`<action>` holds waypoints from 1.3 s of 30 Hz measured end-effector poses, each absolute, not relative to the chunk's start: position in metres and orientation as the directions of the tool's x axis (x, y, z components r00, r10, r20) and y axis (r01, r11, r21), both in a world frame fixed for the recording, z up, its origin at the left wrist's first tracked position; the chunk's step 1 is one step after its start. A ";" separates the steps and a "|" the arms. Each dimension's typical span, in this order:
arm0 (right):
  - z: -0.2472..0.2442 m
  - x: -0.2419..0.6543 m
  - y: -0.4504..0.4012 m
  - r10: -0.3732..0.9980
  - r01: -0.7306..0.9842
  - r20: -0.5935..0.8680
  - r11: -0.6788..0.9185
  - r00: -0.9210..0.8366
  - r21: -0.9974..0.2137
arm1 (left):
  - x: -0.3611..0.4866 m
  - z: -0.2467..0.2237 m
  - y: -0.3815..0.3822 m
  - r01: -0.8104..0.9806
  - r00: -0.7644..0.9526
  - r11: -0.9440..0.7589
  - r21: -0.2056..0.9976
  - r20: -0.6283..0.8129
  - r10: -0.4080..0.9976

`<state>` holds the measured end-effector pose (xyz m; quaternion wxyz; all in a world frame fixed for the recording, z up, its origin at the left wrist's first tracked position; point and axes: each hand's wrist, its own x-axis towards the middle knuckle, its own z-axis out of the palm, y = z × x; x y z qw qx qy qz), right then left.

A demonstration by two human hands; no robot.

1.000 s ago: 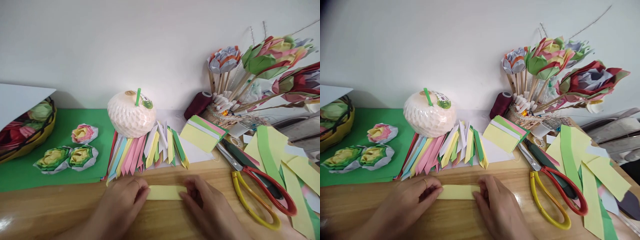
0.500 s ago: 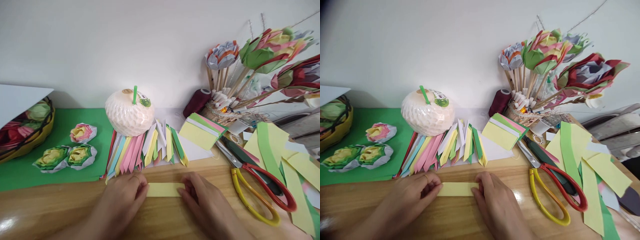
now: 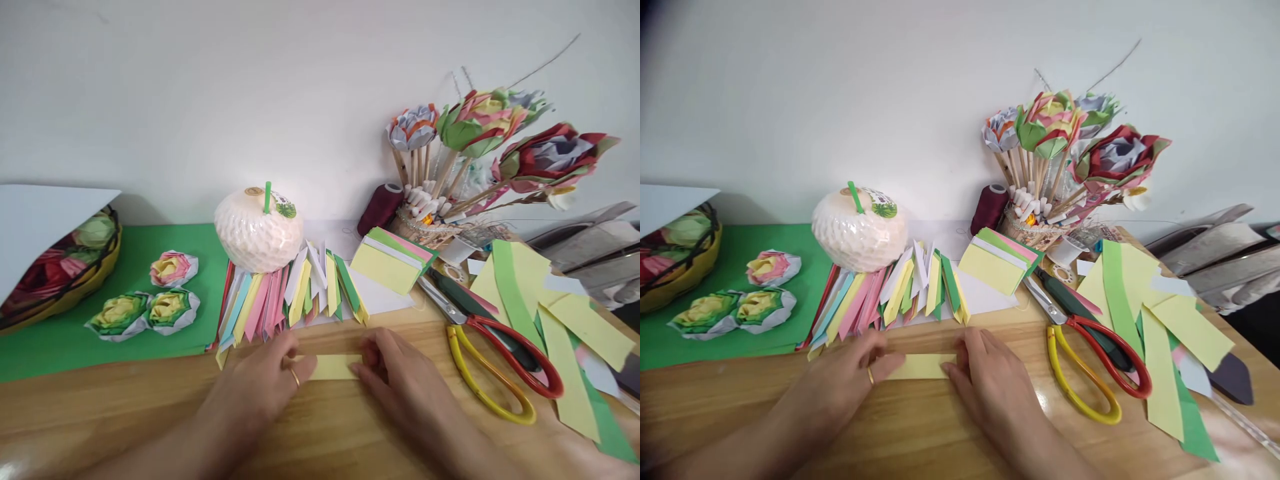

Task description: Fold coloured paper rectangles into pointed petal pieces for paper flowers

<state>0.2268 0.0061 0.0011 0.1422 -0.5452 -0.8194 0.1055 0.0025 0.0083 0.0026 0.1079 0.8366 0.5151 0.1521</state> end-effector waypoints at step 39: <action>0.004 0.246 -0.040 0.709 0.718 0.123 0.693 -0.694 0.064 | -0.055 -0.003 0.000 0.519 0.849 -0.839 -0.167 -0.010 0.527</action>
